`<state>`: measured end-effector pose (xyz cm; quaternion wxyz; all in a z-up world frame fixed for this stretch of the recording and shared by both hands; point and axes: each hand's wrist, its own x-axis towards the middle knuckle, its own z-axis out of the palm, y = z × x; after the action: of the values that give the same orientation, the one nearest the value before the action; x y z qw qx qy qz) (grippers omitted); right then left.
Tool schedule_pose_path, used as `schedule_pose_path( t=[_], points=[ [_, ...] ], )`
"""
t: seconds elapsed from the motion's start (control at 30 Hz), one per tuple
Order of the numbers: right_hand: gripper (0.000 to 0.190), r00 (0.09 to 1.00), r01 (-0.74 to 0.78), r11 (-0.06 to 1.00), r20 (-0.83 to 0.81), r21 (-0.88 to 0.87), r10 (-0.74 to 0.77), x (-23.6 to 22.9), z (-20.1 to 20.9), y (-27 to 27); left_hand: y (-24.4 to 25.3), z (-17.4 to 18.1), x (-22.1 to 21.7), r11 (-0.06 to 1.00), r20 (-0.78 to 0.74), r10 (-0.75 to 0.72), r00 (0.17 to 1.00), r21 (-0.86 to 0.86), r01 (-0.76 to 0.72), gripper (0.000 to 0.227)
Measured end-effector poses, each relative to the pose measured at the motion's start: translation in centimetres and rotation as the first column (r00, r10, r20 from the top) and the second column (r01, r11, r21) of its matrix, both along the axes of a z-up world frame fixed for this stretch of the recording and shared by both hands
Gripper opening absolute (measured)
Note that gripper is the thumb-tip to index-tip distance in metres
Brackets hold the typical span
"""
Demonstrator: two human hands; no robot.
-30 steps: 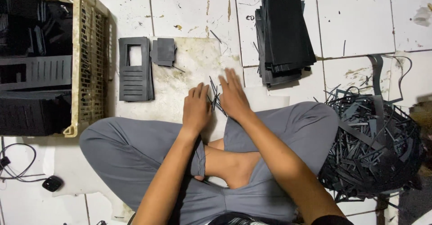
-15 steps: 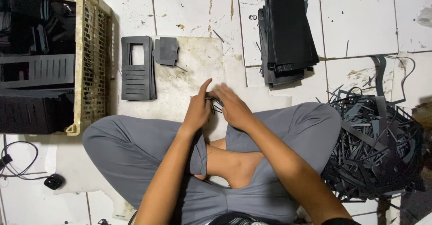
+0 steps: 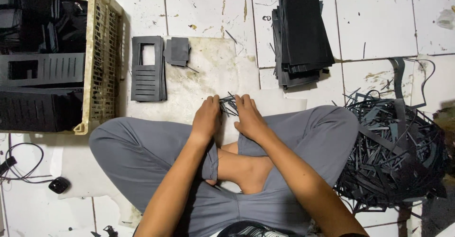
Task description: Removing waste material from pre-cut leather pieces and stacking them.
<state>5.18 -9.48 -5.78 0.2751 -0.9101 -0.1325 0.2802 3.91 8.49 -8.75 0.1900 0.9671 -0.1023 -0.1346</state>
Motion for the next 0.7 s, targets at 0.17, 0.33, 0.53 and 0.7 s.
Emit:
schedule_pose_path(
  t=[0.17, 0.33, 0.53, 0.7],
  points=[
    [0.069, 0.996, 0.058, 0.995, 0.066, 0.083, -0.064, 0.3, -1.6, -0.2, -0.1, -0.2, 1.3, 0.999, -0.007, 0.010, 1.000, -0.047, -0.010, 0.044],
    [0.053, 0.976, 0.136, 0.985, 0.159, 0.107, -0.152, 1.0, -0.2, -0.2, 0.2, 1.6, 1.5, 0.978, -0.071, 0.072, 0.995, -0.189, -0.084, 0.045],
    [0.071, 0.969, -0.035, 0.997, 0.248, 0.073, 0.016, 1.0, 0.5, 0.4, 0.7, 0.2, 0.4, 0.965, -0.052, 0.102, 0.993, -0.235, -0.111, 0.041],
    [0.067, 0.971, -0.030, 0.987, 0.237, 0.156, -0.008, 1.3, 1.6, 0.3, 0.0, 2.3, 0.4, 0.787, -0.290, 0.322, 0.901, -0.447, -0.425, 0.045]
  ],
)
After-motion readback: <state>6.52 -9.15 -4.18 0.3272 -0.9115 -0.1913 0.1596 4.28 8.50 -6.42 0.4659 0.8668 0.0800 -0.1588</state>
